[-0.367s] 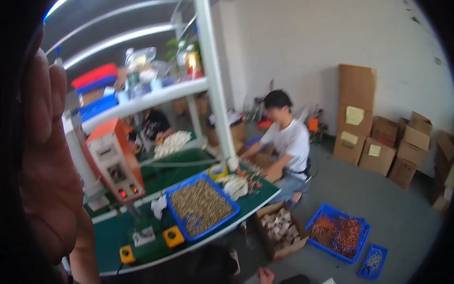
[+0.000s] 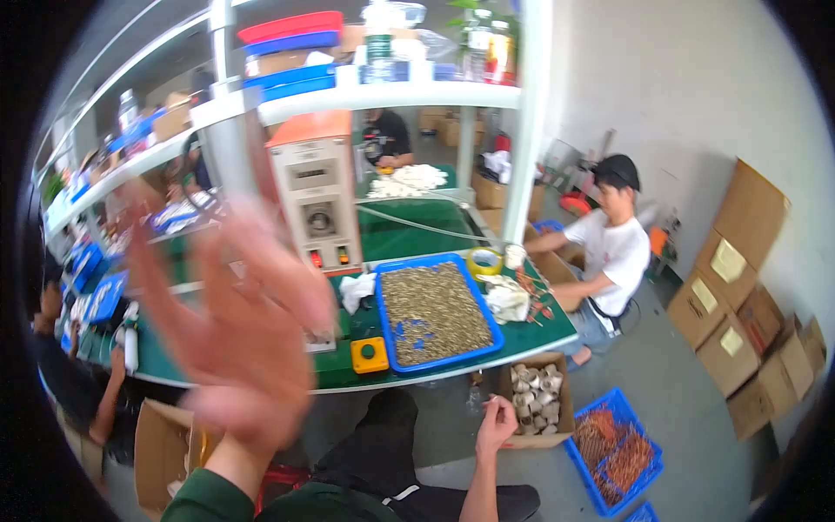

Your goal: The person assembles small electronic components by inserting metal pins into them, then pressing the components with a pneumatic press.

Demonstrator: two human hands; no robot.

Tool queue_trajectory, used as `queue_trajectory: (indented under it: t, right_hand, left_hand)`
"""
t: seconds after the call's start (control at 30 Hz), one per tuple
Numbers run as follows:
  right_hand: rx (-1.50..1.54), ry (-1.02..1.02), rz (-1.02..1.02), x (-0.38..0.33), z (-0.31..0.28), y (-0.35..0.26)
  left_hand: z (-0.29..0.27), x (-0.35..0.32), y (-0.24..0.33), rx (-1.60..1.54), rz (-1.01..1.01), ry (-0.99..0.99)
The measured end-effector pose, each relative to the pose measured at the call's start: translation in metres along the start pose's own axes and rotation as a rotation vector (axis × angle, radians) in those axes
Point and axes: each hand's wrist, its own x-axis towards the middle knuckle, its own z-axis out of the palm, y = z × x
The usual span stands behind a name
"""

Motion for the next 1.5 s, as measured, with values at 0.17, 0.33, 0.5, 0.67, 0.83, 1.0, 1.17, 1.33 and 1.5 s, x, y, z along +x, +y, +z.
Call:
queue_trajectory:
  t: [0.17,0.33,0.5,0.67,0.83,1.0,1.17,1.33,1.5]
  right_hand:
    - [-0.302,-0.112,-0.371,0.063,0.059,-0.02]
    - [-0.508,-0.218,-0.55,0.128,0.069,-0.007]
    - [-0.887,-0.518,-0.509,0.151,0.129,0.003]
    - [-1.224,-0.807,-0.457,0.165,0.15,0.017]
    - [-0.244,-0.569,-1.061,0.159,0.183,0.026]
    - [-1.079,-0.692,-0.625,0.163,0.146,0.015]
    - [-1.042,-0.718,-0.485,0.131,0.163,-0.031]
    - [-1.095,-0.759,-0.584,0.154,0.166,-0.008]
    - [-1.065,-0.793,-0.483,0.166,0.168,0.01]
  left_hand:
    - [-0.01,-0.177,-0.009,0.327,-0.629,-0.282]
    - [-0.06,-0.326,0.016,0.466,-0.994,-0.401]
    - [-0.104,-0.372,0.085,0.803,-1.163,-0.286]
    - [-0.109,-0.388,0.144,1.017,-1.32,-0.192]
    - [-0.085,-0.416,0.229,1.18,-1.61,0.173]
    - [-0.038,-0.483,0.294,1.501,-1.817,0.488]
    - [-0.025,-0.498,0.297,0.797,-2.211,1.173]
    - [-0.039,-0.545,0.29,0.565,-2.043,1.065]
    - [-0.073,-0.511,0.309,0.761,-2.03,0.798]
